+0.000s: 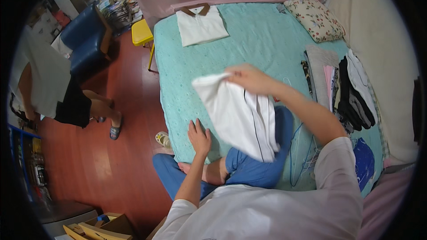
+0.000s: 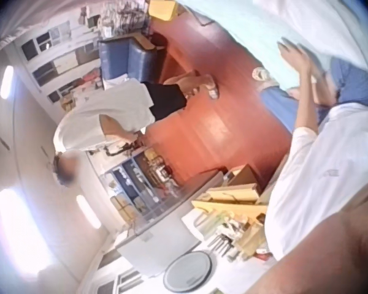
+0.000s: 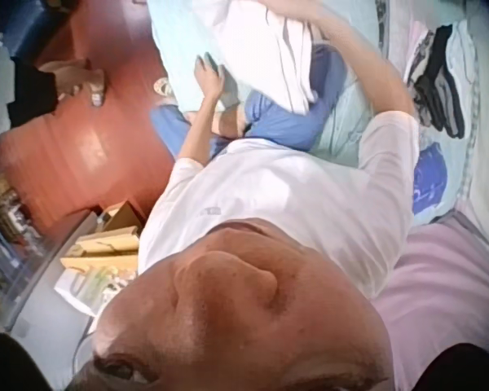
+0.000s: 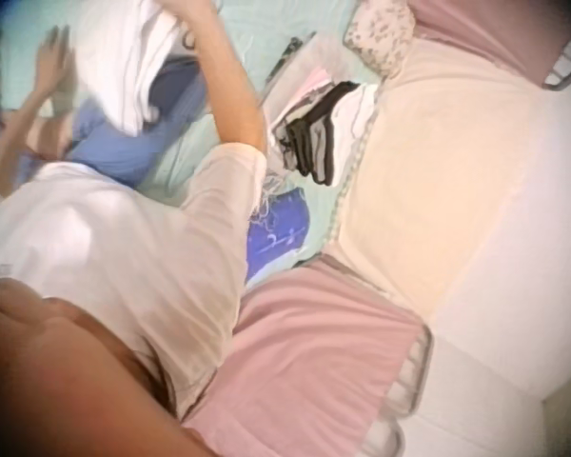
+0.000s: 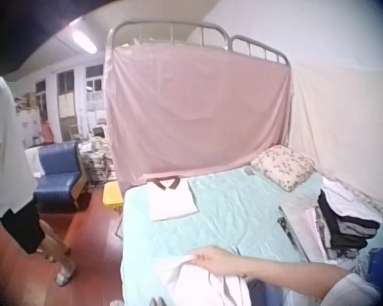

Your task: The person folds a collared shirt on a bed, then uses shears to cut loose threads from a white garment before unfolding and smoothing it.

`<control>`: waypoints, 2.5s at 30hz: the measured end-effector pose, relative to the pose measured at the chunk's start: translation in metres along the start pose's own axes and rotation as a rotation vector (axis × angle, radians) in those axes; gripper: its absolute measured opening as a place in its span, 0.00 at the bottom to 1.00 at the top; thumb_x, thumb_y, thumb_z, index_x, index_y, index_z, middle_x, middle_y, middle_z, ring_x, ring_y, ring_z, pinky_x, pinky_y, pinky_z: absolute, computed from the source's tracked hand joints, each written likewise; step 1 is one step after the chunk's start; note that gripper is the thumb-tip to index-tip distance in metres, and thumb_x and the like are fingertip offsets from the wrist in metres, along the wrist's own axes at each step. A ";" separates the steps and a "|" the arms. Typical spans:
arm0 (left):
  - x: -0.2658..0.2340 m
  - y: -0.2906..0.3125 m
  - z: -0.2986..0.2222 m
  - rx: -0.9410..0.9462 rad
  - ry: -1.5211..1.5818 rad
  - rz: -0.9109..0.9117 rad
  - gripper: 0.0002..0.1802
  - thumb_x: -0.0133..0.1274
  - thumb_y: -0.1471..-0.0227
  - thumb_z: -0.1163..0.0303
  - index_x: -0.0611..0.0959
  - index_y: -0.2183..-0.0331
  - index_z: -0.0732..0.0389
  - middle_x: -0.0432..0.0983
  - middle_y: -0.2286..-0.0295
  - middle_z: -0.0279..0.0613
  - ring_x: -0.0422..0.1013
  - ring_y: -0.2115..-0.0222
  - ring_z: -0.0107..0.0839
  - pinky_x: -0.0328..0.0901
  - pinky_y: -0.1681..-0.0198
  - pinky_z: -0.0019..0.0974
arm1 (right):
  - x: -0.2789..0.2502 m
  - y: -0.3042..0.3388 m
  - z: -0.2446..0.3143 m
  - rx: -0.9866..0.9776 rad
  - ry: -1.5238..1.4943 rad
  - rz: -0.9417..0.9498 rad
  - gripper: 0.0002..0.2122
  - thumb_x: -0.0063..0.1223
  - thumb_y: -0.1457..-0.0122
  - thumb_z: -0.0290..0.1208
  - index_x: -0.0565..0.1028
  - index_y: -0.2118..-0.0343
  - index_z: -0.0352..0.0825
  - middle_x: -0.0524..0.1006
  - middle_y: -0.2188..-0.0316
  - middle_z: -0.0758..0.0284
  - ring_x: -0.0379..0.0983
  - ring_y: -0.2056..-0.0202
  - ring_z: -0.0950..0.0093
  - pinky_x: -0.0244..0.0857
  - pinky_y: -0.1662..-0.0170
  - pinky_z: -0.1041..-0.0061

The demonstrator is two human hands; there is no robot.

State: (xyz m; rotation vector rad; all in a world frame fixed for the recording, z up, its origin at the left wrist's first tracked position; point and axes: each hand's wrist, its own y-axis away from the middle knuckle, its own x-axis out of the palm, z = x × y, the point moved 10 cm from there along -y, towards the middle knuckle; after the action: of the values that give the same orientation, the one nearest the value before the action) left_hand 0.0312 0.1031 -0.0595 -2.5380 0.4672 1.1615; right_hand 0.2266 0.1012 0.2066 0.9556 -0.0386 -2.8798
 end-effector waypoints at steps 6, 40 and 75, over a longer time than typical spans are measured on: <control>0.004 0.001 -0.003 0.016 -0.219 -0.099 0.36 0.43 0.44 0.58 0.55 0.38 0.58 0.45 0.38 0.59 0.42 0.37 0.52 0.37 0.36 0.54 | -0.147 -0.083 0.094 -0.484 0.714 -0.670 0.10 0.42 0.41 0.34 0.74 0.60 0.41 0.76 0.73 0.58 0.73 0.69 0.56 0.65 0.65 0.60; 0.015 0.007 0.003 0.171 -0.181 0.003 0.32 0.39 0.39 0.55 0.56 0.37 0.54 0.45 0.38 0.53 0.44 0.37 0.50 0.41 0.37 0.51 | -0.256 0.488 -0.140 0.786 1.035 -1.262 0.21 0.57 0.48 0.42 0.73 0.49 0.51 0.69 0.47 0.64 0.63 0.46 0.62 0.49 0.43 0.58; 0.032 0.120 -0.149 -1.024 2.152 0.913 0.39 0.29 0.39 0.40 0.62 0.41 0.63 0.62 0.43 0.50 0.60 0.43 0.44 0.55 0.40 0.47 | 0.135 0.310 -0.040 0.443 0.143 0.000 0.10 0.50 0.42 0.32 0.72 0.76 0.32 0.71 0.77 0.60 0.66 0.70 0.62 0.60 0.65 0.66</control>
State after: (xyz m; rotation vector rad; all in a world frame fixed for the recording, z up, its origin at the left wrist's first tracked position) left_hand 0.1009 -0.0704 -0.0080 -3.0987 1.6855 -2.5343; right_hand 0.1718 -0.2210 0.1124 1.2223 -0.6878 -2.8476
